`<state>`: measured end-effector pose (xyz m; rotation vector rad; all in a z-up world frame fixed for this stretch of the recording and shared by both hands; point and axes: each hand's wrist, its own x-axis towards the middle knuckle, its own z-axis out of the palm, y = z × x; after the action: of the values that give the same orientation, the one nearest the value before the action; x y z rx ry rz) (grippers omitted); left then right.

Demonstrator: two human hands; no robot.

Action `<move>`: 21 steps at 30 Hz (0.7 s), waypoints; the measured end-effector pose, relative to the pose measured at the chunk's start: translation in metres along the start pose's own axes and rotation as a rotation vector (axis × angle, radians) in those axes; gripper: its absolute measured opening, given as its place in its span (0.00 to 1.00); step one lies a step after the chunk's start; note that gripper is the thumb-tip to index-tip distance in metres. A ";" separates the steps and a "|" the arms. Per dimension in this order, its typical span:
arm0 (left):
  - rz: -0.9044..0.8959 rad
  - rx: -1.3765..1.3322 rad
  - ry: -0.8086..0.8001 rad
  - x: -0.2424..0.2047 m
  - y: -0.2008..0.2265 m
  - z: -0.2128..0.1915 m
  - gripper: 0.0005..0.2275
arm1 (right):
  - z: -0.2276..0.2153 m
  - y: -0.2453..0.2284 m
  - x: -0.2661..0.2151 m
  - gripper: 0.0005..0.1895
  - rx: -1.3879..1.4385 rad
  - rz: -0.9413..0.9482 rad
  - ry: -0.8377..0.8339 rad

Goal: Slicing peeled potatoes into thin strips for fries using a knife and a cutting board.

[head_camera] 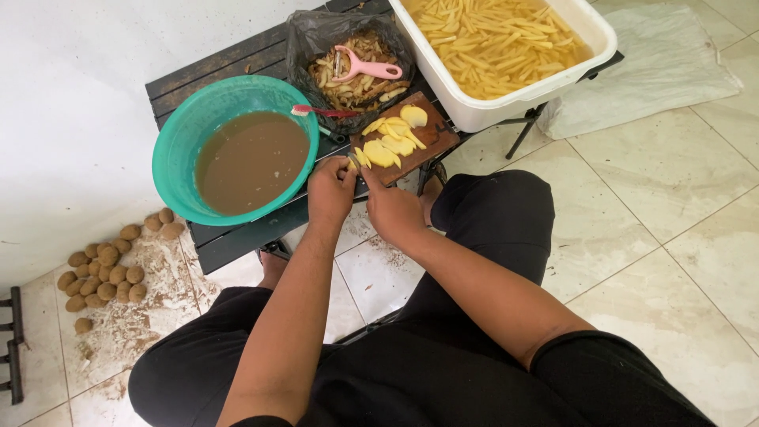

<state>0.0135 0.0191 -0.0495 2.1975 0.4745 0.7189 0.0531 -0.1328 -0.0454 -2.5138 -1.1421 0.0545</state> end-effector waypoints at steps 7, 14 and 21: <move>-0.032 0.016 -0.025 0.003 0.005 -0.001 0.10 | -0.014 0.009 -0.006 0.32 0.053 -0.009 0.020; -0.033 0.029 0.020 -0.003 0.006 -0.001 0.08 | -0.013 0.003 -0.012 0.32 -0.057 -0.101 0.076; 0.016 0.020 0.045 -0.002 -0.005 0.003 0.08 | -0.018 -0.009 -0.007 0.32 -0.160 -0.106 0.048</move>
<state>0.0133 0.0194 -0.0557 2.2093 0.4896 0.7769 0.0449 -0.1380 -0.0266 -2.5714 -1.3052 -0.1301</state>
